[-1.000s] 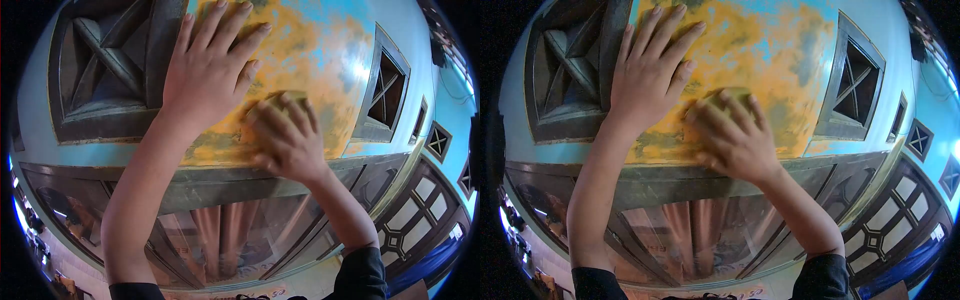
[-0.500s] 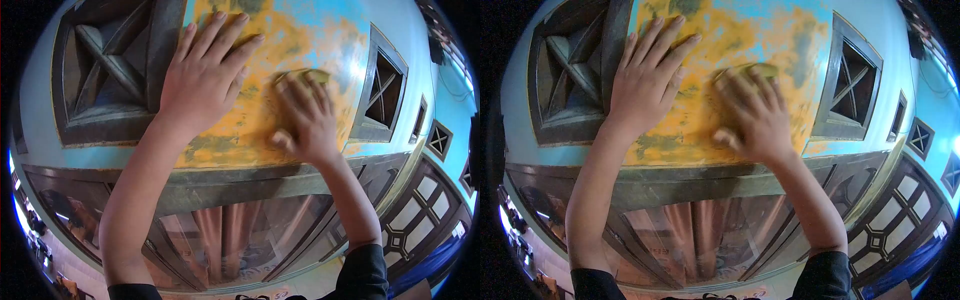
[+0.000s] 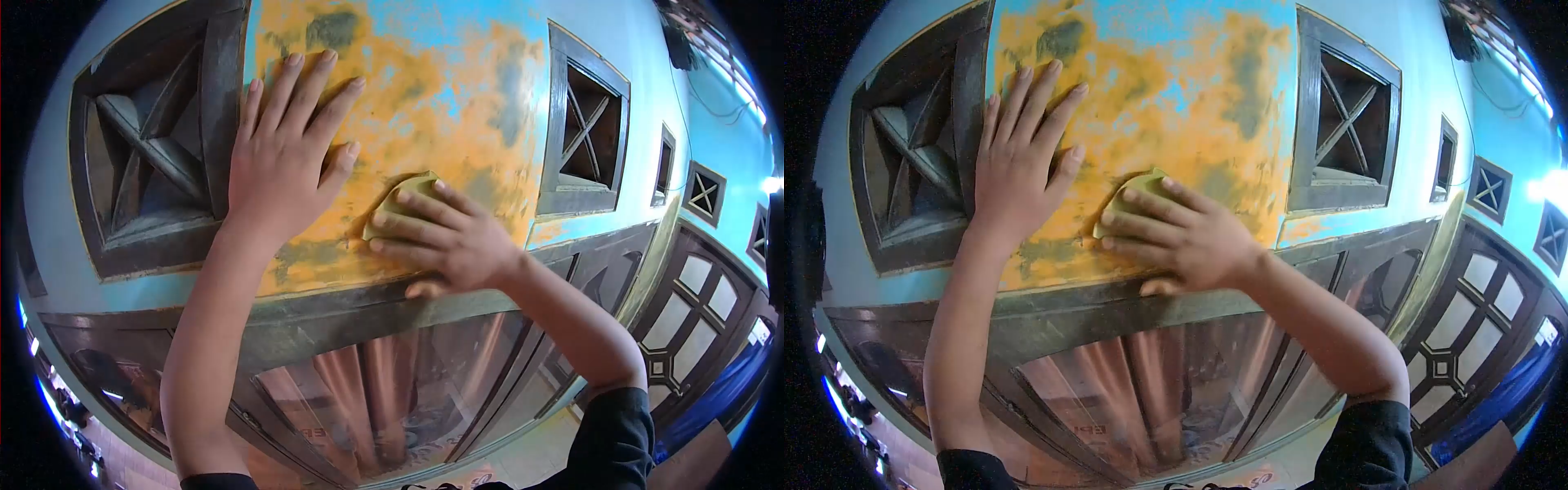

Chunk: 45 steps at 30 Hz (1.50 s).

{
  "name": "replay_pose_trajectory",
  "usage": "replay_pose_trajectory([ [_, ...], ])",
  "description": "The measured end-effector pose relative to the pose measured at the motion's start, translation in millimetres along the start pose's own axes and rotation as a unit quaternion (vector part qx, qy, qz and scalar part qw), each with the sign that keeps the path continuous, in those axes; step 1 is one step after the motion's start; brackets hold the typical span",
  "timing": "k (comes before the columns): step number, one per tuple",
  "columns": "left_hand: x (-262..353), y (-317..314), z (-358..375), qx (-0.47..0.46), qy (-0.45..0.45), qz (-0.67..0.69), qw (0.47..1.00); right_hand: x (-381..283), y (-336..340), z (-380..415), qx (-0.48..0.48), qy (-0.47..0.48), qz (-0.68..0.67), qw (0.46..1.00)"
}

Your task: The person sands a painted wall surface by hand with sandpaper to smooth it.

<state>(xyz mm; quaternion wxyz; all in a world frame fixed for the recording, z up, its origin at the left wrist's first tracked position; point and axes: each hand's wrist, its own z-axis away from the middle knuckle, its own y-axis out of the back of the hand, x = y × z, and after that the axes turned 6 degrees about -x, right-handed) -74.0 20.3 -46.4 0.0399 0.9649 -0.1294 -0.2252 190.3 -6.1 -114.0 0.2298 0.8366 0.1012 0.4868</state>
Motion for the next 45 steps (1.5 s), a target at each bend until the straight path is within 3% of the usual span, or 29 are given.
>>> replay_pose_trajectory([
  [2,-2,1,-2,-0.005,-0.004,-0.003,1.0,37,18,-1,-0.015,-0.087,0.042,0.995],
  [4,-4,1,-5,-0.006,-0.01,-0.009,1.0,72,32,-3,0.117,-0.223,0.085,0.964],
  [6,-7,0,-13,0.002,-0.013,-0.02,1.0,75,30,-12,0.175,-0.268,0.064,0.945],
  [8,-11,-4,-29,0.028,-0.017,-0.034,0.999,29,23,-24,0.082,-0.203,0.04,0.975],
  [9,-13,-6,-36,0.039,-0.017,-0.04,0.998,6,17,-23,0.014,-0.124,0.004,0.992],
  [10,-17,-8,-44,0.052,-0.017,-0.047,0.997,-9,8,-18,-0.013,-0.023,-0.019,0.999],
  [12,-24,-10,-60,0.065,-0.022,-0.062,0.996,12,4,-15,-0.016,0.022,0.009,1.0],
  [14,-29,-10,-73,0.063,-0.022,-0.085,0.994,54,29,-15,0.014,-0.155,0.104,0.982],
  [16,-34,-15,-80,0.081,-0.029,-0.087,0.992,114,34,-10,0.212,-0.278,0.08,0.933],
  [19,-35,-17,-77,0.084,-0.023,-0.101,0.991,114,31,-31,0.256,-0.4,0.103,0.874],
  [20,-34,-16,-78,0.085,-0.022,-0.106,0.991,98,27,-37,0.245,-0.378,0.058,0.891],
  [23,-26,1,-78,0.034,-0.006,-0.065,0.997,26,23,-32,0.096,-0.237,0.044,0.966],
  [25,-8,15,-75,0.008,0.03,-0.064,0.997,21,17,-17,0.023,-0.145,0.013,0.989],
  [28,-5,20,-74,-0.011,0.031,-0.042,0.999,73,29,1,0.084,-0.243,0.12,0.959],
  [30,-26,-6,-73,0.056,-0.008,-0.075,0.996,121,28,2,0.206,-0.347,0.091,0.91],
  [31,-32,-12,-75,0.091,-0.028,-0.091,0.991,130,31,-3,0.192,-0.386,0.135,0.892],
  [34,-33,-16,-74,0.094,-0.029,-0.092,0.991,105,29,-28,0.204,-0.334,0.103,0.914],
  [38,-32,-13,-73,0.09,-0.023,-0.089,0.992,53,31,-35,0.061,-0.208,0.077,0.973],
  [44,-30,-11,-74,0.081,-0.024,-0.089,0.993,112,52,-51,0.186,-0.316,0.117,0.923],
  [45,-32,-12,-73,0.081,-0.026,-0.085,0.993,110,50,-54,0.141,-0.339,0.119,0.922],
])
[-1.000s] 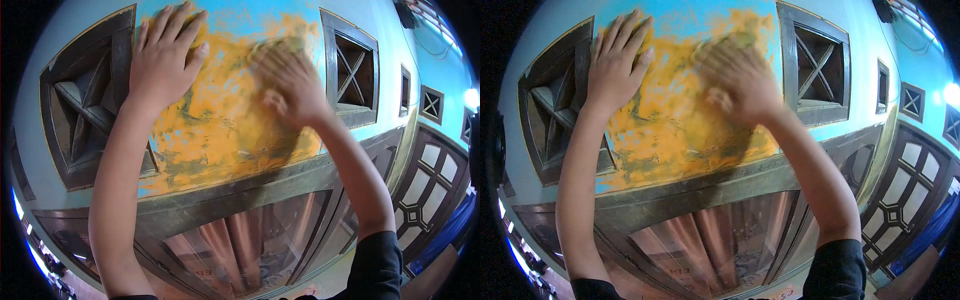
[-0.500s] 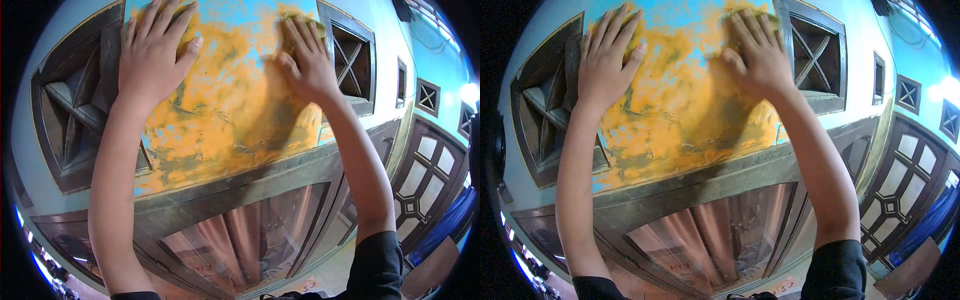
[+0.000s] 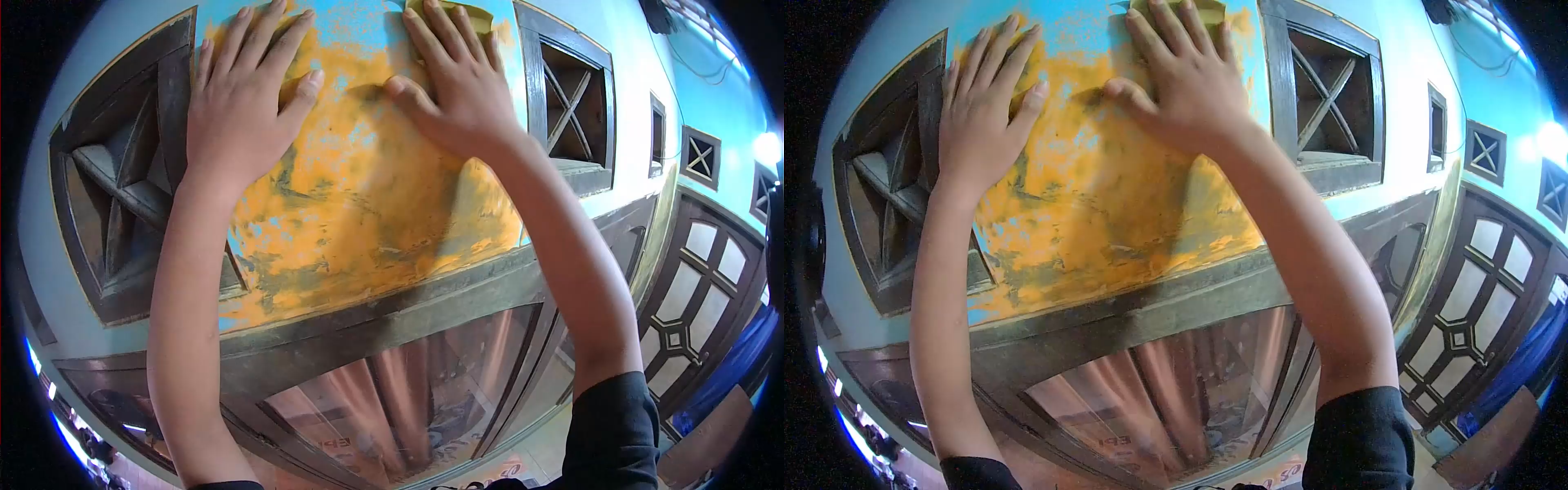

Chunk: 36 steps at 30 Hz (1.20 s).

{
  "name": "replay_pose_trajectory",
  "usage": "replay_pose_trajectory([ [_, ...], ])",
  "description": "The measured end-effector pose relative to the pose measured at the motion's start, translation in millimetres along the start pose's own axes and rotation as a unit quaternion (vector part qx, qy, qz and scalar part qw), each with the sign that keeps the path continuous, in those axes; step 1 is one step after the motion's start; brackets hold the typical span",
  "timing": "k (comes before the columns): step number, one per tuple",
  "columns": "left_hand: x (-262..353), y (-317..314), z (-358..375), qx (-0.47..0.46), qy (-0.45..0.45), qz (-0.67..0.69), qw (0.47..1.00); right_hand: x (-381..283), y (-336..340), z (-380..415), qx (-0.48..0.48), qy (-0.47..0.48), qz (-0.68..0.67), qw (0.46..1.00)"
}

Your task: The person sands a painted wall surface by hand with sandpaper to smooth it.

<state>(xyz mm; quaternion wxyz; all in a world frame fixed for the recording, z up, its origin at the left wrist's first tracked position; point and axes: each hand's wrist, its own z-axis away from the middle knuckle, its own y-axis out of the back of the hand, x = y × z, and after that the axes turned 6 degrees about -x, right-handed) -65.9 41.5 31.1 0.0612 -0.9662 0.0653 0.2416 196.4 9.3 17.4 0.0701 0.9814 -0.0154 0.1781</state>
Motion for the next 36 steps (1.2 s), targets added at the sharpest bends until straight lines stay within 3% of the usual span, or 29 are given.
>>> replay_pose_trajectory([
  [1,-1,-1,1,0.0,0.0,0.003,1.0,-10,-8,6,0.073,0.009,-0.063,0.995],
  [6,2,3,2,-0.01,0.008,-0.002,1.0,-55,-4,69,-0.031,0.098,-0.096,0.99],
  [9,0,3,2,-0.011,0.004,-0.005,1.0,-31,-2,54,-0.015,0.088,-0.05,0.995],
  [13,1,3,3,-0.013,0.003,-0.002,1.0,-5,-14,7,0.102,-0.024,-0.054,0.993],
  [15,2,5,2,-0.016,0.004,-0.003,1.0,-23,-13,12,0.087,0.002,-0.069,0.994],
  [16,4,6,3,-0.019,0.004,-0.002,1.0,-36,-8,25,0.054,0.037,-0.04,0.997],
  [18,3,5,5,-0.029,0.008,-0.014,0.999,-53,0,67,-0.029,0.128,-0.112,0.985],
  [20,0,3,5,-0.033,0.012,-0.024,0.999,-40,0,82,-0.066,0.182,-0.129,0.973],
  [23,0,2,7,-0.029,0.009,-0.015,0.999,15,-8,61,0.01,0.039,-0.057,0.998],
  [26,2,2,5,-0.014,0.006,-0.005,1.0,21,-11,54,0.056,-0.033,-0.063,0.996],
  [27,2,2,5,-0.018,0.008,-0.006,1.0,5,-10,60,0.039,0.005,-0.096,0.995],
  [29,3,3,5,-0.025,0.012,-0.01,1.0,-28,2,94,-0.086,0.143,-0.107,0.98],
  [32,2,4,7,-0.032,0.008,-0.004,0.999,-7,-1,115,-0.114,0.223,-0.103,0.963],
  [35,-3,5,11,-0.039,-0.007,-0.009,0.999,44,-4,109,-0.045,0.018,-0.036,0.998],
  [36,-3,5,13,-0.044,-0.004,-0.012,0.999,44,-6,111,-0.037,-0.007,-0.075,0.997],
])
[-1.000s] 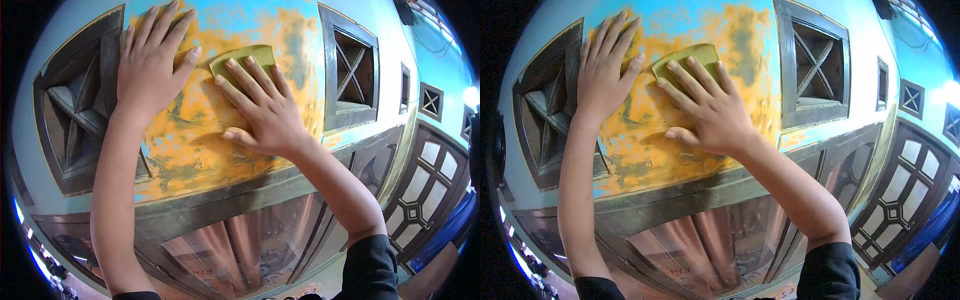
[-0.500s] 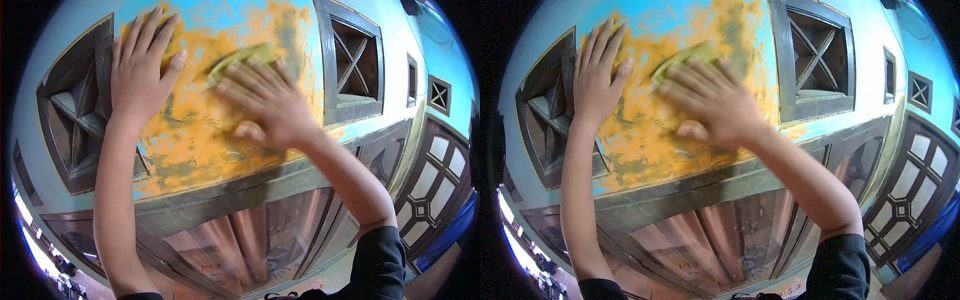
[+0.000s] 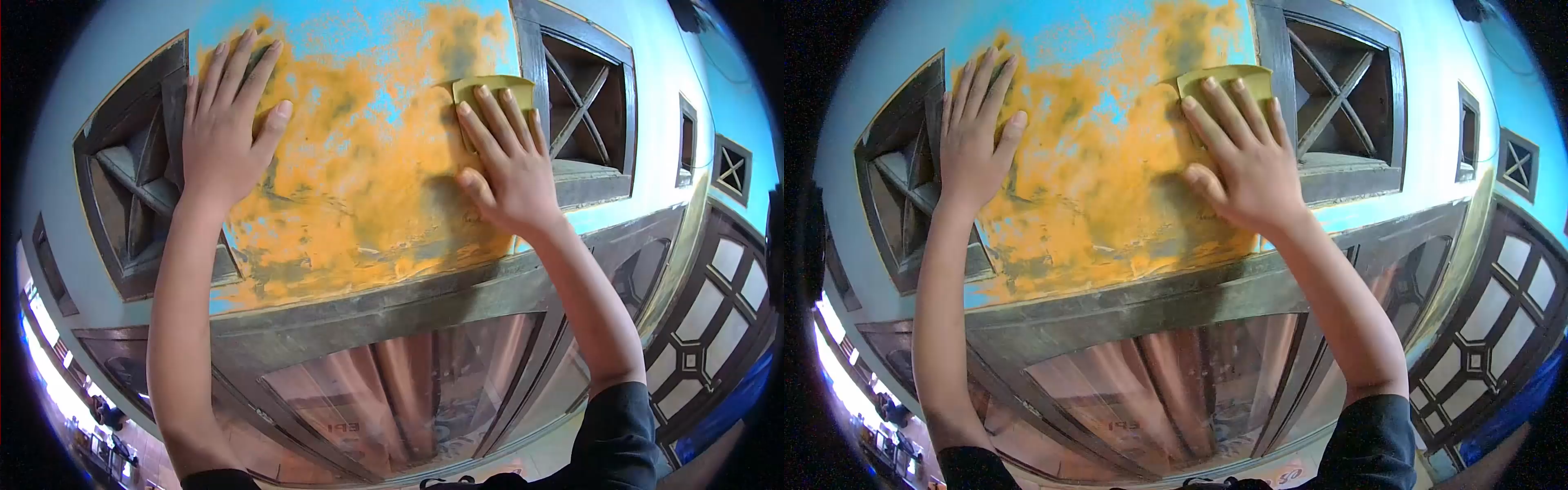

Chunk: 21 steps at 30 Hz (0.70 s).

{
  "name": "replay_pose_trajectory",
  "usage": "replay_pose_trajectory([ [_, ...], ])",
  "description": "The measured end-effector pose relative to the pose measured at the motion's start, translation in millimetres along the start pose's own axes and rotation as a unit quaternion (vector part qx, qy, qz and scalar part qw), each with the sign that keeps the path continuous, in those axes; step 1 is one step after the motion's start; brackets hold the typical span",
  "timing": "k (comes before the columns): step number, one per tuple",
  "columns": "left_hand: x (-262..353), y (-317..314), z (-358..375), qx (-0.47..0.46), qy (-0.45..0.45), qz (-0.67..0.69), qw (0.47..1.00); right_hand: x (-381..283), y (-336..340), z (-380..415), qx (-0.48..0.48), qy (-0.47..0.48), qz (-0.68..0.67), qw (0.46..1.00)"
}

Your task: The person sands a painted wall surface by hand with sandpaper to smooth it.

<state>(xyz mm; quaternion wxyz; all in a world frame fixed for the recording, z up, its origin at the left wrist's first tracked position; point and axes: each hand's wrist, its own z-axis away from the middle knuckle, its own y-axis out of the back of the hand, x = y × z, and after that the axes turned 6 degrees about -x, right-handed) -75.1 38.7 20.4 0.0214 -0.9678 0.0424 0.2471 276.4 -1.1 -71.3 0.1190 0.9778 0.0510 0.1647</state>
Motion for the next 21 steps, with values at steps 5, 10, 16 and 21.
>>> replay_pose_trajectory([
  [5,3,3,0,-0.011,0.007,-0.004,1.0,-47,-4,34,-0.121,0.182,-0.042,0.975],
  [10,5,5,1,-0.017,0.016,-0.004,1.0,-6,3,-7,0.009,0.017,-0.005,1.0],
  [16,3,3,1,-0.014,0.014,-0.004,1.0,-43,-12,39,-0.063,0.162,-0.028,0.984],
  [21,1,1,3,-0.011,0.008,-0.008,1.0,-13,1,22,-0.038,0.096,0.007,0.995],
])
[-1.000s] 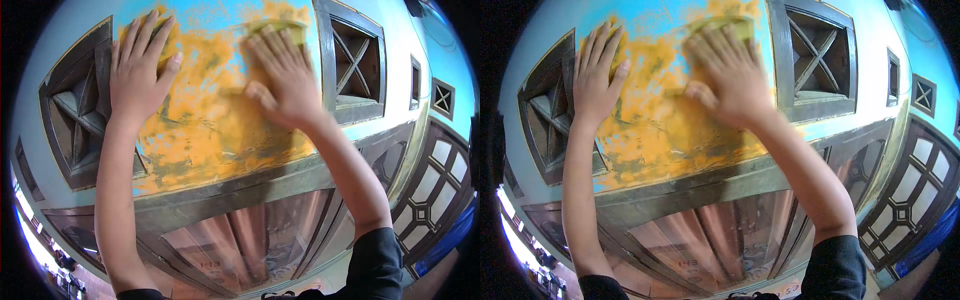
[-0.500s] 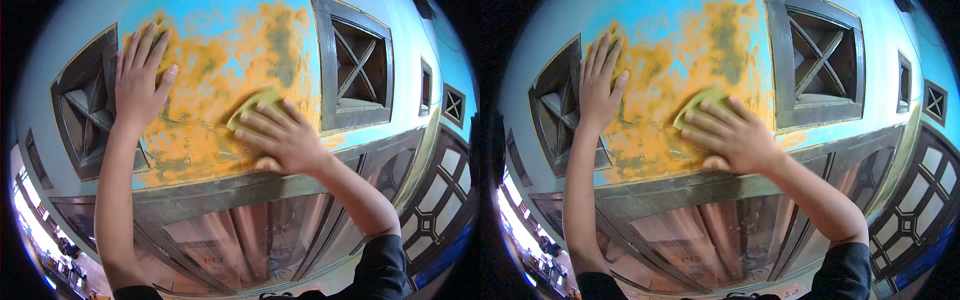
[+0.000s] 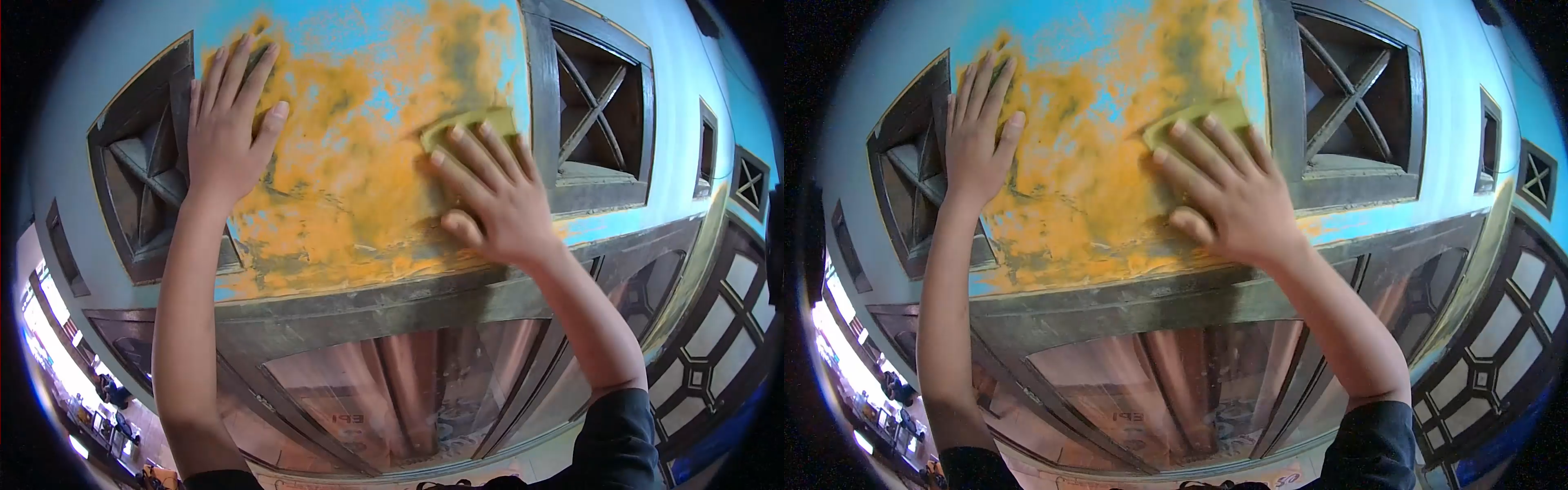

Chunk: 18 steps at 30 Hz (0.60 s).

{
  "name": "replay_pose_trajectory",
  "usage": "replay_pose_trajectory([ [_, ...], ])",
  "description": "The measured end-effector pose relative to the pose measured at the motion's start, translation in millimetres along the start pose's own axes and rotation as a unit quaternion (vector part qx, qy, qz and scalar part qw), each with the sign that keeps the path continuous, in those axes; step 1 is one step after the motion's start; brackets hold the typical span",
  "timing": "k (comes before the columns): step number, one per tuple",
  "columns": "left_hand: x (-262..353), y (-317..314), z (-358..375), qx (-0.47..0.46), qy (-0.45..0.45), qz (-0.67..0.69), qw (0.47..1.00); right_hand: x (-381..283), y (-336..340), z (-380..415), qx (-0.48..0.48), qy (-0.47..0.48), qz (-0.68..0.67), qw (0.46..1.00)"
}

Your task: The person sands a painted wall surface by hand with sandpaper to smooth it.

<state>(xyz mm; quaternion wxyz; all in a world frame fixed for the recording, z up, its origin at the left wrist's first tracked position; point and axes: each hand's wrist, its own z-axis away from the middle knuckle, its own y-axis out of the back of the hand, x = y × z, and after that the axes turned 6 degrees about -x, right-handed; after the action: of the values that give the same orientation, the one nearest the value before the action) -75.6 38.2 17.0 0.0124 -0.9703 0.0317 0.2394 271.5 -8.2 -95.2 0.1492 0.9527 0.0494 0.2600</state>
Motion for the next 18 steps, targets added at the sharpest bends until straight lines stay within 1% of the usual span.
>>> replay_pose_trajectory([
  [1,0,1,0,-0.001,-0.001,0.006,1.0,8,5,-10,0.026,-0.026,-0.005,0.999],
  [4,0,2,-2,-0.008,0.003,-0.008,1.0,41,3,-50,0.11,-0.065,0.007,0.992],
  [6,4,-1,-5,0.005,0.015,-0.001,1.0,62,3,-79,0.153,-0.086,0.003,0.985],
  [7,12,-3,-8,0.016,0.025,0.011,1.0,57,30,-89,0.038,-0.121,0.037,0.991],
  [8,20,-4,-11,0.025,0.035,0.022,0.999,54,25,-88,0.076,-0.113,0.022,0.99],
  [10,47,2,-17,0.012,0.024,0.037,0.999,49,8,-77,0.147,-0.097,-0.006,0.984],
  [14,80,6,-24,-0.012,0.007,0.035,0.999,2,-5,1,0.042,-0.104,-0.054,0.992],
  [16,85,3,-25,0.0,0.008,0.042,0.999,-11,-10,35,-0.012,-0.12,-0.061,0.991],
  [17,86,3,-26,0.002,0.009,0.043,0.999,-10,-10,41,-0.034,-0.126,-0.028,0.991],
  [18,87,3,-26,0.003,0.008,0.044,0.999,-8,-9,38,-0.025,-0.124,-0.022,0.992],
])
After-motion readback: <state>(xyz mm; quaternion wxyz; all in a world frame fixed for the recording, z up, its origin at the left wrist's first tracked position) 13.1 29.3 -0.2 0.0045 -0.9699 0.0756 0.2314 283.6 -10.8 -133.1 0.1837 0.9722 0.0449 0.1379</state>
